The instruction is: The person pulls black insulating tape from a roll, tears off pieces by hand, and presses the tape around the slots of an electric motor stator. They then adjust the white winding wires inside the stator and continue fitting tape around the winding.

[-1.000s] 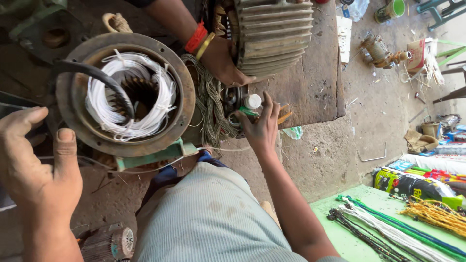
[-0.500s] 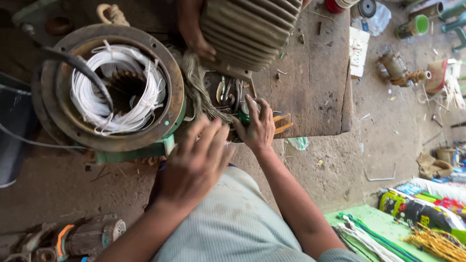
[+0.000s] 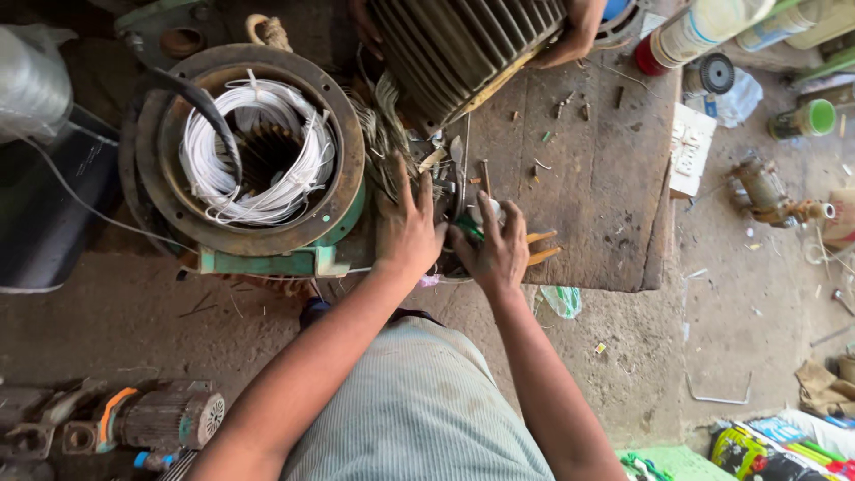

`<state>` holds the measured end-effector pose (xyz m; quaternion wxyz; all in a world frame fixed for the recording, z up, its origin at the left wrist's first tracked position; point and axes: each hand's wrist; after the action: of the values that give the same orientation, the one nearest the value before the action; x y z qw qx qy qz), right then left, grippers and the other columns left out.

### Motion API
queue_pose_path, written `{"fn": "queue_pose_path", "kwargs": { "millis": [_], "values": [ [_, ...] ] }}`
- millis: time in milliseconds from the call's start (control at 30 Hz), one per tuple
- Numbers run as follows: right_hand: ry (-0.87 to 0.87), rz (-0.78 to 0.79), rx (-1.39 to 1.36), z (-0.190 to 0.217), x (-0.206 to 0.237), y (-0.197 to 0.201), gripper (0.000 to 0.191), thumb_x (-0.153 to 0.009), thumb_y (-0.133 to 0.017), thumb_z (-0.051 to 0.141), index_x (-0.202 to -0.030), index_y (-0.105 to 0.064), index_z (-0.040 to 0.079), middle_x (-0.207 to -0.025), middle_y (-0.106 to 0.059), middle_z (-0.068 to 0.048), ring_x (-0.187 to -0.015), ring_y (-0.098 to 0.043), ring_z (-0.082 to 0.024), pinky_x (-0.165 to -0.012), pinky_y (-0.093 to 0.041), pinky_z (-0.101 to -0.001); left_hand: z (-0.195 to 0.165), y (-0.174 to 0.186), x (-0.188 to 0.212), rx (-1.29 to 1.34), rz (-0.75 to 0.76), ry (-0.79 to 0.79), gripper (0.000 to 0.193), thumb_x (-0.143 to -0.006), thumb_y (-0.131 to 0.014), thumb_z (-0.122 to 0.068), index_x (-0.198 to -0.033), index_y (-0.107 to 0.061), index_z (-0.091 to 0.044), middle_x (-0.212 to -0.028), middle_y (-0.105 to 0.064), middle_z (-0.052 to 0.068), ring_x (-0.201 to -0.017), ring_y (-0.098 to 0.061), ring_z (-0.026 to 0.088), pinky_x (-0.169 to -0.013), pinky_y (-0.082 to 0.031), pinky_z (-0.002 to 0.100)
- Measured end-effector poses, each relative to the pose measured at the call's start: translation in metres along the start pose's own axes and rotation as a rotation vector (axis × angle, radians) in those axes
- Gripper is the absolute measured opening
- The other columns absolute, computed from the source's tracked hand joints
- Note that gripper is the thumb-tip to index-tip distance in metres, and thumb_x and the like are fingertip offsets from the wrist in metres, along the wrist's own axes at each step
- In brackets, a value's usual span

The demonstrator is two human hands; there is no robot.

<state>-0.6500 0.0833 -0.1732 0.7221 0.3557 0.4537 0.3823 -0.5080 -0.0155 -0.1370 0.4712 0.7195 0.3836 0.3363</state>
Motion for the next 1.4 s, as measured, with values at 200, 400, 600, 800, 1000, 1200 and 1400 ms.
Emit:
{"fn": "queue_pose_path", "kwargs": {
  "millis": [200, 400, 600, 800, 1000, 1200, 1400],
  "values": [
    [0.014, -0.004, 0.004, -0.006, -0.007, 0.000, 0.068, -0.089, -0.081, 0.042, -0.147, -0.056, 0.016, -0.133, -0.053, -0.021, -0.113, -0.062, -0.040, -0.086, -0.055, -0.0455, 0.003, 0.016, -0.021, 0.183, 0.239, 0.140, 0.091, -0.093, -0.065, -0.060, -0.157, -0.026, -0.010, -0.163, -0.006, 0.021, -0.132, -0.038, 0.062, -0.096, -0.053, 0.054],
    [0.002, 0.004, 0.012, -0.004, -0.006, -0.003, 0.066, -0.090, -0.080, 0.040, -0.147, -0.055, 0.016, -0.132, -0.052, -0.020, -0.111, -0.062, -0.040, -0.083, -0.055, -0.0448, 0.011, 0.016, -0.018, -0.002, 0.082, 0.048, 0.076, -0.101, -0.054, -0.051, -0.159, -0.026, -0.009, -0.160, -0.021, 0.023, -0.116, -0.057, 0.050, -0.082, -0.063, 0.043],
    [-0.007, 0.008, 0.004, -0.002, -0.007, -0.002, 0.066, -0.090, -0.080, 0.040, -0.146, -0.056, 0.016, -0.131, -0.053, -0.020, -0.110, -0.063, -0.039, -0.082, -0.055, -0.0453, 0.006, 0.019, -0.035, -0.009, 0.103, 0.098, 0.076, -0.096, -0.063, -0.040, -0.160, -0.028, -0.019, -0.148, -0.033, 0.026, -0.098, -0.065, 0.045, -0.055, -0.064, 0.033],
    [-0.013, 0.008, 0.001, -0.002, -0.007, -0.001, 0.066, -0.089, -0.080, 0.039, -0.146, -0.056, 0.017, -0.131, -0.053, -0.020, -0.109, -0.063, -0.039, -0.081, -0.055, -0.0451, 0.000, 0.020, -0.050, -0.116, 0.030, 0.112, 0.059, -0.091, -0.073, -0.039, -0.131, -0.054, 0.000, -0.124, -0.051, 0.021, -0.101, -0.068, 0.043, -0.058, -0.064, 0.030],
    [-0.015, 0.002, -0.010, -0.004, -0.008, -0.004, 0.064, -0.090, -0.080, 0.039, -0.146, -0.056, 0.016, -0.131, -0.053, -0.020, -0.108, -0.064, -0.038, -0.081, -0.055, -0.0451, 0.001, 0.014, -0.051, -0.090, -0.042, 0.094, 0.061, -0.089, -0.073, -0.046, -0.123, -0.055, 0.000, -0.111, -0.059, 0.018, -0.095, -0.070, 0.040, -0.061, -0.063, 0.033],
    [-0.022, 0.005, -0.014, -0.005, -0.007, -0.005, 0.064, -0.090, -0.080, 0.038, -0.145, -0.056, 0.016, -0.130, -0.053, -0.020, -0.108, -0.064, -0.039, -0.079, -0.055, -0.0452, 0.006, 0.010, -0.053, -0.091, -0.005, 0.071, 0.067, -0.093, -0.068, -0.049, -0.125, -0.048, 0.007, -0.103, -0.062, 0.024, -0.090, -0.070, 0.042, -0.055, -0.063, 0.032],
    [-0.021, 0.007, -0.013, -0.004, -0.008, -0.005, 0.063, -0.090, -0.080, 0.038, -0.145, -0.056, 0.016, -0.130, -0.053, -0.020, -0.110, -0.063, -0.039, -0.080, -0.055, -0.0453, 0.008, 0.008, -0.052, -0.101, 0.007, 0.043, 0.067, -0.098, -0.063, -0.043, -0.133, -0.043, 0.010, -0.106, -0.064, 0.025, -0.088, -0.072, 0.038, -0.065, -0.062, 0.033]
  ]
}}
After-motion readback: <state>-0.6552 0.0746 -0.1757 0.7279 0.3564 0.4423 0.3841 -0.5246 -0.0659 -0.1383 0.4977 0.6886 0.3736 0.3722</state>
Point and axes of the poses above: each hand's wrist, its own x-axis away from the middle knuckle, its own y-axis out of the back of the hand, z = x × y
